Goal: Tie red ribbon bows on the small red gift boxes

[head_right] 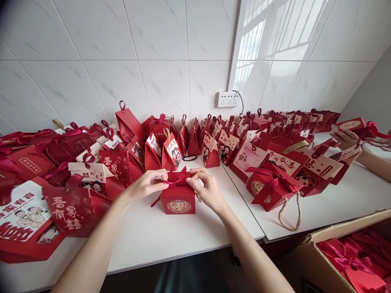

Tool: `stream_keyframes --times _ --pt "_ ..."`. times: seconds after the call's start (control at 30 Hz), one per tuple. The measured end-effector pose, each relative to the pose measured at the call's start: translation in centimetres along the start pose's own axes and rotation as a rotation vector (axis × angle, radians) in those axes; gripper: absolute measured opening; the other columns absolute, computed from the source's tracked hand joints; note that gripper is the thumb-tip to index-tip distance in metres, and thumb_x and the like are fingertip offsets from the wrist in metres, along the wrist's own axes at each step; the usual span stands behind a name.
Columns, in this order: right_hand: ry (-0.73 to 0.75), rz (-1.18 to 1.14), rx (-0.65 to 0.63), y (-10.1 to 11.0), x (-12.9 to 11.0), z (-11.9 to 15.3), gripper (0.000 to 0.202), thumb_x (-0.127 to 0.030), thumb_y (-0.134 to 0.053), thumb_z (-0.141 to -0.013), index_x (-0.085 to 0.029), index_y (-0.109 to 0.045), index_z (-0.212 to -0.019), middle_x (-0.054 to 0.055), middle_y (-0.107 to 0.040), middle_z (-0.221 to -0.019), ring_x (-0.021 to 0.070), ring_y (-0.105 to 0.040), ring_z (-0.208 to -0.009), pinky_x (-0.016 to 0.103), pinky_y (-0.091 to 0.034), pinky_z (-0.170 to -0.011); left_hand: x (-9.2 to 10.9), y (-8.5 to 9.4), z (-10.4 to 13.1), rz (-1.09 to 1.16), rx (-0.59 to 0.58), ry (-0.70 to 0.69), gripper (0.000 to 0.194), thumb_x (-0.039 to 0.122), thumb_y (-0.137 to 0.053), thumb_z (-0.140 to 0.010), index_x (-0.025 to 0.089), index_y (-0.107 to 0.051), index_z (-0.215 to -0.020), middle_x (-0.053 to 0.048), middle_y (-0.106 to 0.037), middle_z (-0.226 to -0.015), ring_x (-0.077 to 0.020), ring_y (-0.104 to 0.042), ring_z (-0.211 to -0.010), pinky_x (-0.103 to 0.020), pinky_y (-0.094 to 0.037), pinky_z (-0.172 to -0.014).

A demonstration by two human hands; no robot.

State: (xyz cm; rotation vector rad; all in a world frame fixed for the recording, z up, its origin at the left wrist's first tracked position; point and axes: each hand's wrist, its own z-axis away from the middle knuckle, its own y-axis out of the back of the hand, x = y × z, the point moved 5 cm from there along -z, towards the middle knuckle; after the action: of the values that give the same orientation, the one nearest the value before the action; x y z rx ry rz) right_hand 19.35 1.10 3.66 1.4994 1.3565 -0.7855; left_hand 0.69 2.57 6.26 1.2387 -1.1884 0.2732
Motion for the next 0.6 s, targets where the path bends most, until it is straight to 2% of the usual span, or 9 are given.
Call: stream_keyframes --times 0.2,0.3,0.47,0.6 --pt "-0.124 -0.121 -0.025 -0.08 0.52 -0.07 0.041 -0.055 -0.061 -0.073 -0.019 -0.05 -0.057 0.01 -0.058 -0.114 0.026 -0.053 -0.109 0.034 -0.043 -0.085 0.18 -0.05 0.04 -0.002 -0.001 0.006 0.021 0.029 -0.054 -0.076 0.017 -0.043 -0.062 0.004 -0.044 -0.068 -0.0107 -0.041 -0.065 -0.025 -0.031 -0.063" --pt "-0.137 -0.146 -0.023 -0.2 0.59 -0.06 0.042 -0.056 -0.06 -0.073 -0.019 -0.048 -0.058 0.01 -0.057 -0.116 0.0265 -0.052 -0.111 0.035 -0.044 -0.084 0.53 -0.35 0.0 -0.005 0.004 0.001 0.025 0.034 -0.054 -0.078 0.017 -0.045 -0.063 0.003 -0.044 -0.07 -0.0103 -0.042 -0.065 -0.025 -0.032 -0.064" --pt "-0.146 -0.12 -0.027 -0.34 0.69 -0.04 0.043 -0.057 -0.057 -0.076 -0.019 -0.049 -0.058 0.01 -0.057 -0.12 0.0271 -0.051 -0.114 0.037 -0.042 -0.091 0.6 -0.63 -0.24 -0.051 0.085 0.034 0.037 0.043 -0.047 -0.085 0.016 -0.044 -0.059 0.003 -0.043 -0.067 -0.0094 -0.041 -0.061 -0.024 -0.034 -0.062" --pt "-0.153 -0.178 -0.037 -0.36 0.79 -0.06 0.042 -0.057 -0.057 -0.077 -0.018 -0.057 -0.061 0.01 -0.056 -0.124 0.0269 -0.048 -0.121 0.036 -0.037 -0.1 0.47 -0.58 -0.34 -0.081 0.082 0.033 0.043 0.044 -0.044 -0.087 0.016 -0.042 -0.054 0.003 -0.042 -0.065 -0.0093 -0.042 -0.059 -0.024 -0.035 -0.062"
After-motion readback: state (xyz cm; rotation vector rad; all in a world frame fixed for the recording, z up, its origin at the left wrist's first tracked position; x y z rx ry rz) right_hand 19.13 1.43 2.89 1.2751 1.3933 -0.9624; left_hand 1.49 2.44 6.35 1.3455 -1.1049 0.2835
